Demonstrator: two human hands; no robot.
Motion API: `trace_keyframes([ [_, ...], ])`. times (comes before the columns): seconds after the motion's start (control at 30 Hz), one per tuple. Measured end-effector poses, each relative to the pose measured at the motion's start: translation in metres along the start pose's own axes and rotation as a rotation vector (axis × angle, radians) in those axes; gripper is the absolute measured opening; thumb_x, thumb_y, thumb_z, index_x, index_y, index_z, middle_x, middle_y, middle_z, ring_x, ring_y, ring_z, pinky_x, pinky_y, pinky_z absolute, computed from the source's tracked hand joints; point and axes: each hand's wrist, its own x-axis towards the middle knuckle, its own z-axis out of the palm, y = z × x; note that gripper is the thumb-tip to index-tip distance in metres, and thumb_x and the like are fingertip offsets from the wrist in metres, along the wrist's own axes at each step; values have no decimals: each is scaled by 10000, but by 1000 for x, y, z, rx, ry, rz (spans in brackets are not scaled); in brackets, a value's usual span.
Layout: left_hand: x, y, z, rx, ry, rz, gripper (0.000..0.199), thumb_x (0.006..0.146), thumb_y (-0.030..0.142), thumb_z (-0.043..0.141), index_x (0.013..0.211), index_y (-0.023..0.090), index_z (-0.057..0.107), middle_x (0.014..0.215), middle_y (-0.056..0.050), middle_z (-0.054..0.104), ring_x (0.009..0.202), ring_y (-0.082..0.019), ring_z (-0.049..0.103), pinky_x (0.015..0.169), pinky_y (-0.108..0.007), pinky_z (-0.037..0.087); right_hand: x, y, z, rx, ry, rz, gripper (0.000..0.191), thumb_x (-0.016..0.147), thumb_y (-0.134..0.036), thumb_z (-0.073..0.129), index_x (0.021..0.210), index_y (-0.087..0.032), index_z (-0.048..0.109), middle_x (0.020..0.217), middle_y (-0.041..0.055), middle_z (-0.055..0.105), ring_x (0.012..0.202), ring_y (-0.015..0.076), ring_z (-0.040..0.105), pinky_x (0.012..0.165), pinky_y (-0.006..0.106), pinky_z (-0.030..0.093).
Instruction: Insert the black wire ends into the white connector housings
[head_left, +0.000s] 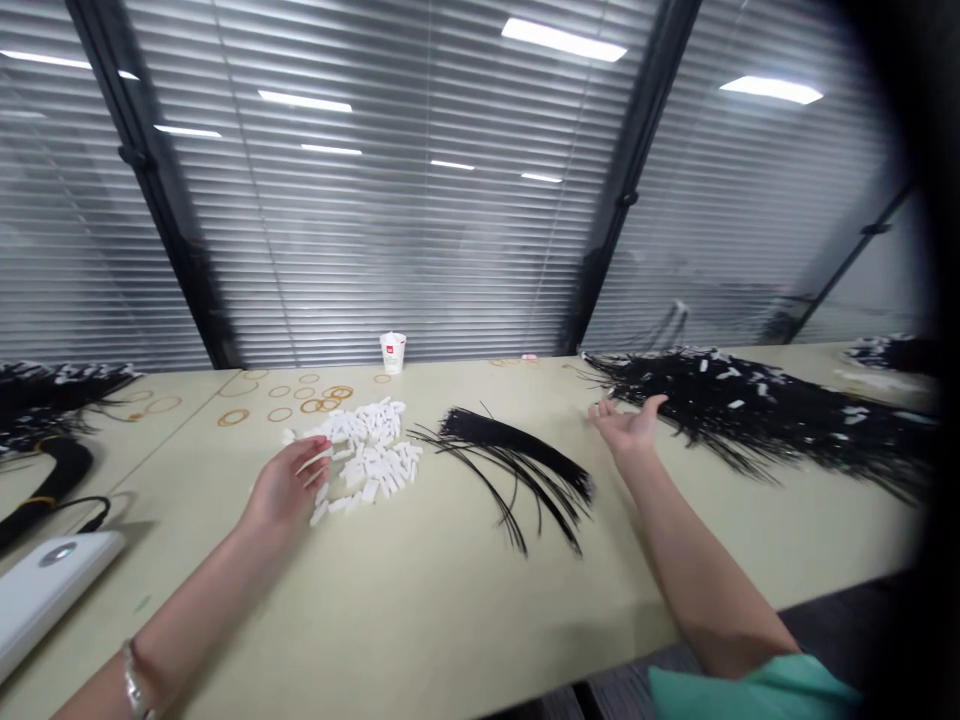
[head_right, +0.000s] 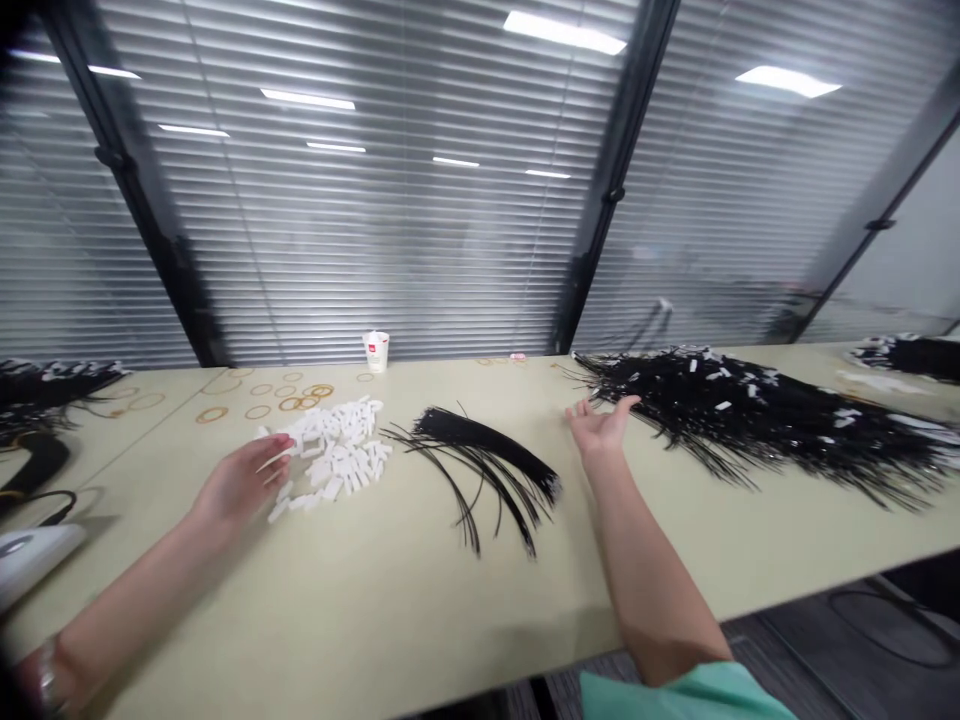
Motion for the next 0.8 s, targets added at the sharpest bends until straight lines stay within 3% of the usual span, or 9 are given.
trace_keyframes([
  [0.1, -7, 0, 5, 188, -48, 129, 191, 747, 301, 582, 888, 178, 615, 1052, -39, 596, 842, -143, 587, 707, -235, 489, 3, 11, -2, -174, -90, -3, 336, 885, -331, 517, 1169, -151, 511, 1153, 88, 543, 973, 193, 568, 810, 400, 493],
  [0.2, -14, 1, 10, 413, -88, 277, 181, 764, 314, 544, 884, 197, 613, 1020, -26, 598, 947, -186, 558, 816, -287, 452, 2, 21, 10, -365, -242, -14, 329, 890, -335, 508, 1168, -160, 515, 1168, 88, 538, 984, 193, 564, 822, 401, 488],
  [0.37, -21, 4, 17, 816, -176, 500, 204, 699, 150, 485, 864, 203, 592, 1012, -31, 582, 1007, -221, 516, 874, -337, 400, -35, 43, 46, -762, -658, -60, 377, 893, -357, 497, 1220, -170, 487, 1237, 99, 505, 1071, 223, 530, 893, 455, 445],
  [0.43, -25, 7, 18, 976, -205, 571, 256, 646, 83, 457, 833, 203, 583, 1010, -34, 566, 1021, -235, 489, 899, -363, 374, -60, 53, 57, -954, -855, -95, 425, 885, -373, 505, 1265, -187, 461, 1321, 104, 448, 1171, 253, 463, 972, 508, 366],
  [0.53, -30, 10, 16, 1197, -220, 625, 293, 613, 45, 438, 823, 202, 570, 980, -51, 554, 1003, -270, 460, 901, -419, 336, -91, 66, 63, -1253, -1088, -145, 655, 773, -475, 621, 1353, -285, 383, 1478, 69, 252, 1352, 323, 197, 1079, 563, 149],
  [0.6, -32, 10, 14, 1316, -238, 621, 291, 622, 53, 442, 844, 199, 563, 957, -64, 552, 964, -281, 471, 850, -424, 354, -100, 72, 63, -1420, -1162, -186, 829, 686, -547, 666, 1397, -367, 280, 1523, 16, 123, 1382, 344, 33, 1096, 554, 68],
  [0.67, -32, 9, 11, 1410, -267, 599, 271, 646, 76, 452, 864, 197, 557, 929, -68, 552, 935, -279, 493, 808, -408, 375, -99, 74, 61, -1543, -1186, -242, 846, 715, -577, 616, 1420, -397, 184, 1529, -2, 79, 1386, 335, 0, 1101, 535, 80],
  [0.73, -31, 6, 8, 1486, -298, 571, 261, 675, 103, 457, 895, 201, 557, 921, -68, 551, 927, -276, 514, 782, -394, 388, -93, 72, 59, -1625, -1199, -300, 736, 804, -548, 526, 1428, -355, 189, 1519, 42, 133, 1382, 323, 91, 1089, 536, 144],
  [0.8, -30, 4, 5, 1550, -319, 544, 278, 693, 126, 459, 939, 208, 557, 942, -72, 549, 937, -284, 523, 763, -389, 395, -84, 68, 58, -1678, -1218, -356, 602, 860, -484, 484, 1399, -292, 295, 1479, 87, 241, 1345, 310, 223, 1062, 544, 216],
])
